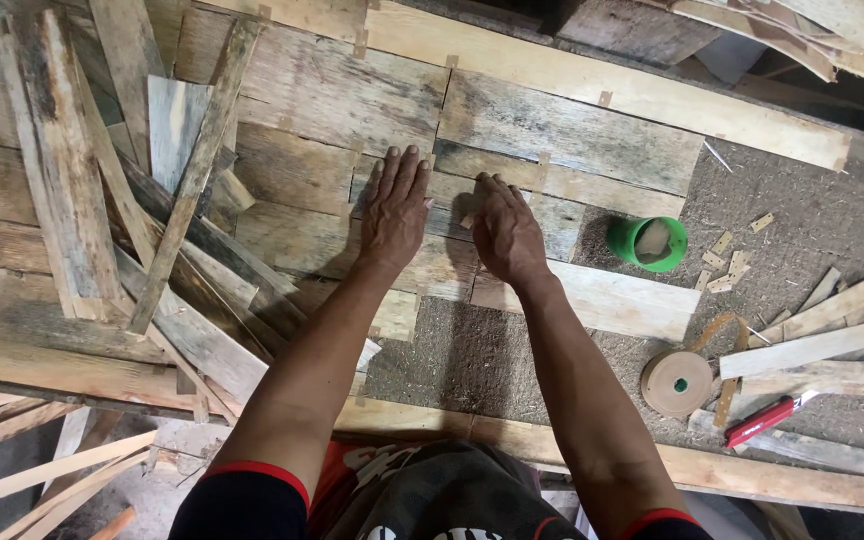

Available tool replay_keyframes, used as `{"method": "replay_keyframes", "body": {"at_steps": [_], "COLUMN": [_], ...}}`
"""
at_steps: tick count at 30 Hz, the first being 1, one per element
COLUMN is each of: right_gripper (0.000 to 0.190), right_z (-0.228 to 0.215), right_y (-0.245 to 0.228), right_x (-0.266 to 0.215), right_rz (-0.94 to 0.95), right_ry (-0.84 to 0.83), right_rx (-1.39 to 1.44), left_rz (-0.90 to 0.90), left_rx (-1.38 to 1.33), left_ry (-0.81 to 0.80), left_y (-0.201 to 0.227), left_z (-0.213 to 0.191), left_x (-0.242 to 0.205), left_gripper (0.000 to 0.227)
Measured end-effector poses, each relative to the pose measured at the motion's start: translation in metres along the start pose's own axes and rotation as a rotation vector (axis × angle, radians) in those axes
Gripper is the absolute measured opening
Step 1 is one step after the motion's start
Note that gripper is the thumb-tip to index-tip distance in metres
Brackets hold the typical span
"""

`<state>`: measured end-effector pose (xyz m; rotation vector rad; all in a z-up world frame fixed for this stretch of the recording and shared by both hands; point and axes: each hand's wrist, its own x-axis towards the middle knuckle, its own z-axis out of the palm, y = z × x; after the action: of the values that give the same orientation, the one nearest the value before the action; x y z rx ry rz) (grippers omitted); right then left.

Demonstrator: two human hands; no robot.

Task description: The recorder is assembling and joining thin wood planks using a utility knife and tape on a workshop workbench.

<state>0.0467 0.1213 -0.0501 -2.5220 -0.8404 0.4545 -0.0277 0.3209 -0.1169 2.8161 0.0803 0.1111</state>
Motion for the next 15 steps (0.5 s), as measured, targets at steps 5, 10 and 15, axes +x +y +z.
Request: {"method": "replay_keyframes", "body": {"at_steps": [5,10,15], "right_gripper": [0.034,0.026,0.036], "right_z": [0.006,0.014,0.013], "right_y": [0.002,0.005,0.003], "right_x": [-0.004,-0.006,-0.003], "right_rz": [-0.037,-0.073,-0.055], "right_ry": [0.05,0.087,0.056], "right_rx": [0.014,-0.006,-0.05], "left_rz": [0.018,0.061,0.088], "left_rx": [0.073,0.152,0.204], "left_ry": [-0.049,-0.139,-0.218], "left_y": [0.002,0.0,-0.003], "left_z": [-0.008,-0.011,-0.002], "left_x": [0.002,0.009,0.015], "left_gripper": [0.062,0.065,0.068]}}
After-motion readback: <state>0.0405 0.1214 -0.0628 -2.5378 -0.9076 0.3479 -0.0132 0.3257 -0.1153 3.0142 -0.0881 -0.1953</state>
